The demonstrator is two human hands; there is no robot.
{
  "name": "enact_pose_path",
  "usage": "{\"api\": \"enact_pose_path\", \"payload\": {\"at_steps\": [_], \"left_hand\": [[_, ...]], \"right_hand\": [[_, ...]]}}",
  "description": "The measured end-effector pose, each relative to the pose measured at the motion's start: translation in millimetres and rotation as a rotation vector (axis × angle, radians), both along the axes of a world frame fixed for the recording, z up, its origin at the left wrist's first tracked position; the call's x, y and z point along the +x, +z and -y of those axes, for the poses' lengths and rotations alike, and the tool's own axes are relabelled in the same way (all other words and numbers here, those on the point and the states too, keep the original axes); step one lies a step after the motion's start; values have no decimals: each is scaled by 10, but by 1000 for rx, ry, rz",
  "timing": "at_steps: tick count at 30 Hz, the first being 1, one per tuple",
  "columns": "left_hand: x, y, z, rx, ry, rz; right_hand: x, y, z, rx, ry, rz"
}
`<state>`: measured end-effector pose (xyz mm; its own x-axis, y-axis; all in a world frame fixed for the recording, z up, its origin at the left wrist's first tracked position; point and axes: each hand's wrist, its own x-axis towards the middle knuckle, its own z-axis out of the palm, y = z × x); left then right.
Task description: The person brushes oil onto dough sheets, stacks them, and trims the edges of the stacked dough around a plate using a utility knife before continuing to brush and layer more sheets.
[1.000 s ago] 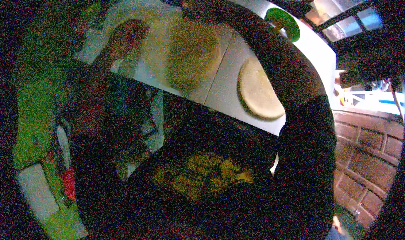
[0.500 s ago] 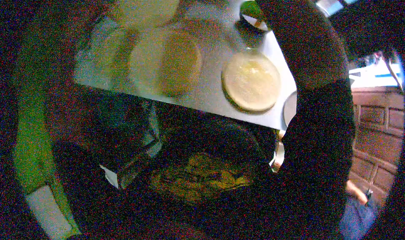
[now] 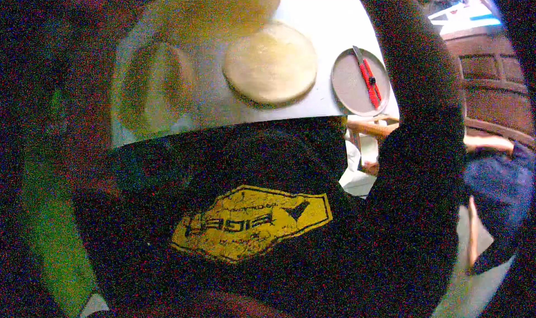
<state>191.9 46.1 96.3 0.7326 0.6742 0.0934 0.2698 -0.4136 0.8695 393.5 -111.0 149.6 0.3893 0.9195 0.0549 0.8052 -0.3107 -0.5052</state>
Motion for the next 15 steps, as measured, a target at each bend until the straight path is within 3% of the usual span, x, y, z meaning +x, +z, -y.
{"api": "enact_pose_path", "payload": {"at_steps": [1,2,3,4,5,6,10,15], "left_hand": [[69,-187,-39,39,-96,82],[96,-188,51,81,-195,165],[33,-235,206,301,-156,-84],[-8,-435,300,460,-169,-83],[-50,-633,394,623,-169,-79],[-87,-1197,360,719,-214,176],[-539,-1846,803,428,-317,184],[-818,-2062,853,479,-457,127]], "right_hand": [[41,-35,86,-7,-25,-57],[21,-51,194,-31,-56,64],[36,-102,300,-55,-85,185],[215,-368,422,62,104,374],[265,-712,631,93,86,277],[257,-1059,774,124,74,181],[-289,-1778,1173,-40,206,154],[-661,-2093,1370,46,241,217]]}}
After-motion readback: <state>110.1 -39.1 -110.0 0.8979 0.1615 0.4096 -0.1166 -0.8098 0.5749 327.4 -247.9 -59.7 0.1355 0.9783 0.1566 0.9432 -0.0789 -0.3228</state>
